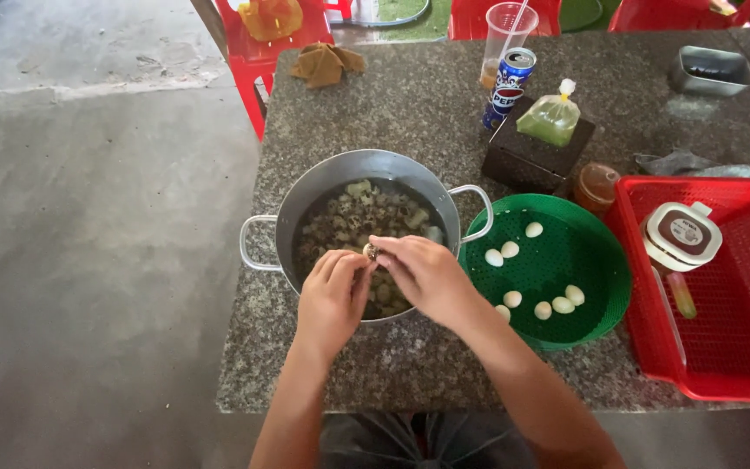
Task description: The person peels the shells from boiled eggs by hand, retrieving the eggs from a pot of water and placing the peeled eggs into a green strainer.
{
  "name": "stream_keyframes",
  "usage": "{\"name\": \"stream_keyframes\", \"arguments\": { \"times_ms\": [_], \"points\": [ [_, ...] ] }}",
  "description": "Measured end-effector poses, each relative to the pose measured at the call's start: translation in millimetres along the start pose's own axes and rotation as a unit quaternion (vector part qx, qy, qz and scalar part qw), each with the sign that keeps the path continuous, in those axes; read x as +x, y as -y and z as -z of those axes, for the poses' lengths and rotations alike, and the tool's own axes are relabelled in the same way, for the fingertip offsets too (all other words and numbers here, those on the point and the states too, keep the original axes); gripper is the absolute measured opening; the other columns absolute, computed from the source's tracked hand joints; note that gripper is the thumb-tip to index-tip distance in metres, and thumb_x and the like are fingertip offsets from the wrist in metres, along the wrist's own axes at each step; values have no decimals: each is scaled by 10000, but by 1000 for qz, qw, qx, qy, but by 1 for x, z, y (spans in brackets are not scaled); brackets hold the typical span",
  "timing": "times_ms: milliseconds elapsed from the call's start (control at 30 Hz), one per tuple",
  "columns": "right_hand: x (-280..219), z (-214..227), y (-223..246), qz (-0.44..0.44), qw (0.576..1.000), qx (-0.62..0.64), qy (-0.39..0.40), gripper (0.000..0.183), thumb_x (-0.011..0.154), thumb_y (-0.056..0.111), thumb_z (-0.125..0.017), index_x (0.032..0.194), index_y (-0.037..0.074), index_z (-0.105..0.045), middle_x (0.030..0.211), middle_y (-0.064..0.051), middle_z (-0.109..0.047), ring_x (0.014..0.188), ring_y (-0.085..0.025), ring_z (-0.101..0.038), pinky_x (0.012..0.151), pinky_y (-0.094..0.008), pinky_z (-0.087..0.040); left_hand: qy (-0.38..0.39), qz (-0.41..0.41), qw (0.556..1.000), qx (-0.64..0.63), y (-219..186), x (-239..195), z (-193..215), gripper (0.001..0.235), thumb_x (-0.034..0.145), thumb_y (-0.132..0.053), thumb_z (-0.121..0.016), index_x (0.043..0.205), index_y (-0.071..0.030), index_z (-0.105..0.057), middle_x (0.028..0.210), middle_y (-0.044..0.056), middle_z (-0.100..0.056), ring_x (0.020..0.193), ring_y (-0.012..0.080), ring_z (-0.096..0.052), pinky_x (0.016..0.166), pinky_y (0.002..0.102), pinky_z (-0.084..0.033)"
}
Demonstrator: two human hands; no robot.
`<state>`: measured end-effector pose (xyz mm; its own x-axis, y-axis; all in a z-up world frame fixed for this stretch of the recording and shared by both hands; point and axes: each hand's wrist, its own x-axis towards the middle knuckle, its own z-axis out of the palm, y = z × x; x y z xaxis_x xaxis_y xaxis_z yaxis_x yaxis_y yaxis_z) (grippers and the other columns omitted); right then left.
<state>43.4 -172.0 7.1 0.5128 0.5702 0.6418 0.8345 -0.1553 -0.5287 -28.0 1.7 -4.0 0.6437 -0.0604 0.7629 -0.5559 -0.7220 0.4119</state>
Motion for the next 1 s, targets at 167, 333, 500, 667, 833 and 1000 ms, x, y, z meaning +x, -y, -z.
{"name": "stream_keyframes", "arguments": {
  "times_ms": [167,333,500,667,833,1000],
  "points": [
    [-6,-7,-14,53,991,-117,-37,235,988,123,-660,1212,61,-698,900,-71,-746,905,-255,-733,867,-379,-574,48,-5,999,-7,3,5,-1,122,927,44,-684,957,-11,-580,829,134,-608,769,379,-668,682,435,-563],
    [3,-15,-27,68,961,-260,-73,133,946,268,-723,1026,166,-756,801,20,-771,908,-146,-742,1079,-450,-429,84,15,996,-14,12,4,-3,104,939,22,-664,970,-23,-576,836,115,-617,792,361,-676,705,428,-561],
    [18,-13,-37,-10,992,-125,25,113,984,196,-653,962,113,-727,791,-40,-789,863,-250,-765,894,-443,-555,-20,29,998,57,13,4,-8,301,891,-70,-792,1133,8,-631,985,171,-684,857,372,-687,778,449,-561],
    [22,9,-17,-119,988,-50,81,220,1030,244,-609,1093,83,-745,844,-95,-798,837,-293,-771,768,-411,-596,35,73,994,74,20,-3,-20,83,935,-120,-756,951,-68,-692,860,72,-692,801,285,-698,727,382,-572],
    [22,23,4,-177,978,18,107,308,1016,160,-597,1265,45,-736,990,-163,-809,947,-360,-765,793,-415,-603,90,79,989,83,32,-1,-20,72,950,-120,-704,947,-86,-641,869,86,-682,843,328,-695,740,416,-571],
    [20,24,-5,-162,978,3,133,316,968,131,-669,1254,7,-718,1069,-196,-789,1021,-340,-761,801,-407,-633,150,104,981,61,36,-2,-19,91,978,-203,-652,970,-155,-575,809,40,-620,813,315,-672,687,433,-557]
  ]
}}
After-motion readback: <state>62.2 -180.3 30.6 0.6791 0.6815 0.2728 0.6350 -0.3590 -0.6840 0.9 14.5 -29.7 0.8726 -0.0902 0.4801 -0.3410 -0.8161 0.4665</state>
